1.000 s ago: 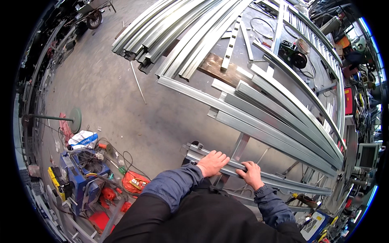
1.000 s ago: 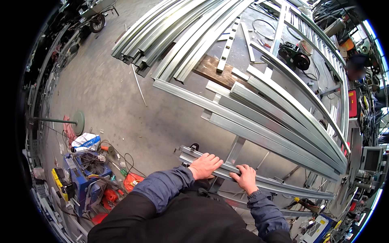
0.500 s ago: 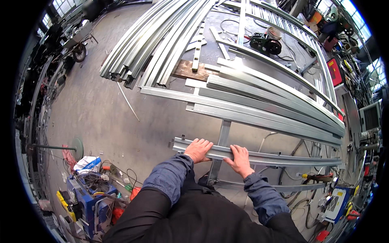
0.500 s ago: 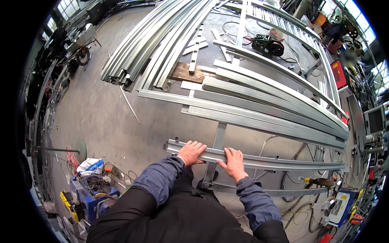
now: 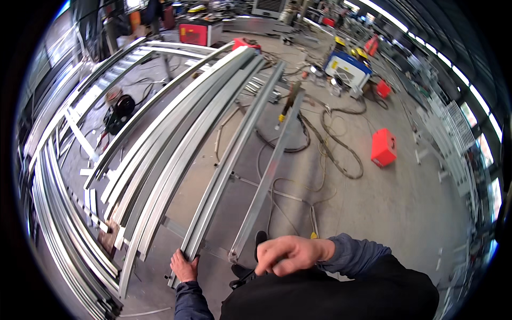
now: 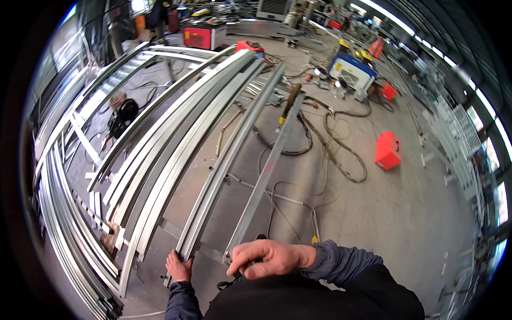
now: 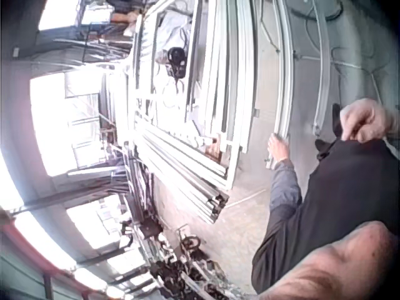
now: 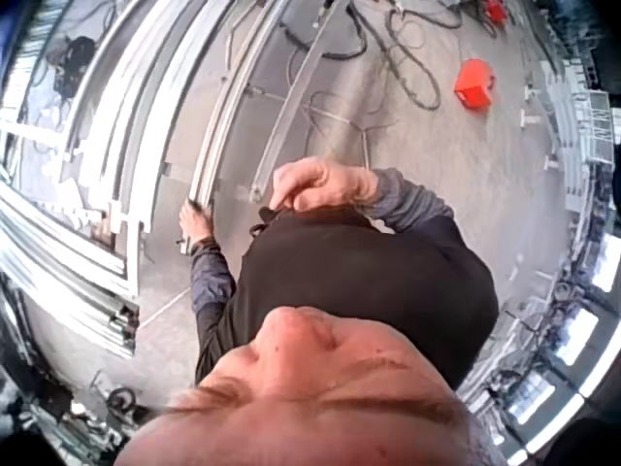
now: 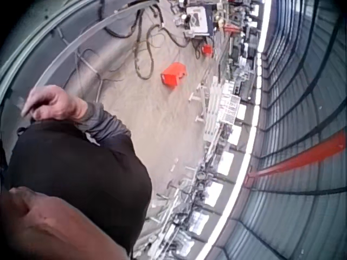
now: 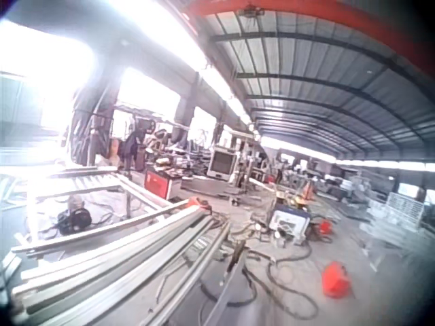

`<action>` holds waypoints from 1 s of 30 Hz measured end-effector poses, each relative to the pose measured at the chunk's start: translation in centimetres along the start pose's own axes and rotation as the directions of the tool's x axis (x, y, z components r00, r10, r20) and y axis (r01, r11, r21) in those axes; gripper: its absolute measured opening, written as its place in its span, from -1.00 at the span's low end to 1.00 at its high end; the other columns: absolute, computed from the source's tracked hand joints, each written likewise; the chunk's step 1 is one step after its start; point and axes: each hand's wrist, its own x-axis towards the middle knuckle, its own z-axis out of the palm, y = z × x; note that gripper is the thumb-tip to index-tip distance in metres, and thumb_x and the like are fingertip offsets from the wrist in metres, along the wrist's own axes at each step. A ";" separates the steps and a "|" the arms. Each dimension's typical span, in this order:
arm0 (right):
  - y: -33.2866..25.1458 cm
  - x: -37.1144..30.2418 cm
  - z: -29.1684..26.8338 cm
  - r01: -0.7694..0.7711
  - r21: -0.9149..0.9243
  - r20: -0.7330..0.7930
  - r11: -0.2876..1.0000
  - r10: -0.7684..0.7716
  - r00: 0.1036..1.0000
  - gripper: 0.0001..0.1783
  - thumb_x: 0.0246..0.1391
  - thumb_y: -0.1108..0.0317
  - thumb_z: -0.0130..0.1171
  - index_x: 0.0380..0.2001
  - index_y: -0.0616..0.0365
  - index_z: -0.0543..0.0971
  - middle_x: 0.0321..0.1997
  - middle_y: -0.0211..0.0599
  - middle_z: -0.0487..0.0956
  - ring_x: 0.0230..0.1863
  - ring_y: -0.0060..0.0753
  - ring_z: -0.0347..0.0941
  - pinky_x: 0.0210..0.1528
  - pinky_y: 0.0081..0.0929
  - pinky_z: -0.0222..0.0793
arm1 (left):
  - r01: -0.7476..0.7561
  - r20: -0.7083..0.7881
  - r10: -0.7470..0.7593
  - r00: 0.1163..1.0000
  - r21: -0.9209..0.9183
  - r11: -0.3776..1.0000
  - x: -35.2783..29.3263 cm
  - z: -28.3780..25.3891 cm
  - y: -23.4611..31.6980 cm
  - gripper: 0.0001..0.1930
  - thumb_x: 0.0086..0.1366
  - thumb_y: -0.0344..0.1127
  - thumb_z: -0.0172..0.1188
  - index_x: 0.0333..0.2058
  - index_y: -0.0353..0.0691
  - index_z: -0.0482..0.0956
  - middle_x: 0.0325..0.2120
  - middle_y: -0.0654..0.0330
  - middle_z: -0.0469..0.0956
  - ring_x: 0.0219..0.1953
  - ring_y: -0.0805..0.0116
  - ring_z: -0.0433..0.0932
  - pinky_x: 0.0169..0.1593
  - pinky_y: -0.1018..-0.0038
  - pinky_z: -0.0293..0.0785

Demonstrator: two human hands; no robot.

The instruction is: The person welds multiple aluminum frame sections using a handheld welding tool, creating bright sparks at each joint. They repeatedly position and weld the frame pieces, then lift and reposition the assembled structure within the workshop.

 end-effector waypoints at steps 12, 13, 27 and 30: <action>-21.9 -14.8 -4.0 0.779 0.088 -0.022 0.620 -0.781 0.624 -0.79 0.39 0.44 0.26 -0.13 0.45 0.70 -0.49 -0.19 0.55 -0.63 -0.21 0.37 -0.59 -0.25 0.16 | -0.099 0.240 0.052 0.969 0.188 0.977 1.4 1.5 2.1 -0.21 0.32 0.21 0.49 0.30 -0.27 0.56 0.10 -0.12 0.68 0.15 -0.23 0.62 0.27 -0.04 0.53; -22.8 -16.8 -5.6 0.788 0.050 -0.007 0.613 -0.789 0.614 -0.79 0.40 0.43 0.25 -0.15 0.42 0.70 -0.50 -0.20 0.53 -0.63 -0.20 0.35 -0.59 -0.25 0.16 | -0.094 0.288 0.021 0.957 0.242 0.966 2.4 1.4 2.4 -0.13 0.26 0.24 0.53 0.34 -0.26 0.52 0.16 -0.10 0.66 0.22 -0.19 0.60 0.30 -0.03 0.52; -29.1 -30.5 -30.9 0.835 -0.089 -0.077 0.543 -0.840 0.538 -0.80 0.38 0.40 0.26 -0.19 0.38 0.69 -0.53 -0.28 0.51 -0.66 -0.26 0.30 -0.62 -0.28 0.11 | -0.266 0.834 -0.492 0.247 0.547 0.793 17.6 2.5 30.5 -0.31 0.14 0.38 0.47 -0.10 -0.19 0.79 -0.17 -0.01 0.77 -0.02 -0.03 0.72 0.09 0.08 0.63; -30.5 -29.7 -38.2 0.815 -0.142 -0.063 0.562 -0.827 0.559 -0.76 0.40 0.37 0.27 -0.14 0.41 0.69 -0.53 -0.26 0.52 -0.68 -0.26 0.30 -0.63 -0.29 0.11 | -0.497 0.896 0.007 0.445 0.240 0.834 24.6 8.0 42.9 -0.34 0.22 0.31 0.40 -0.28 -0.34 0.86 -0.26 -0.07 0.82 -0.21 -0.07 0.81 0.01 0.16 0.71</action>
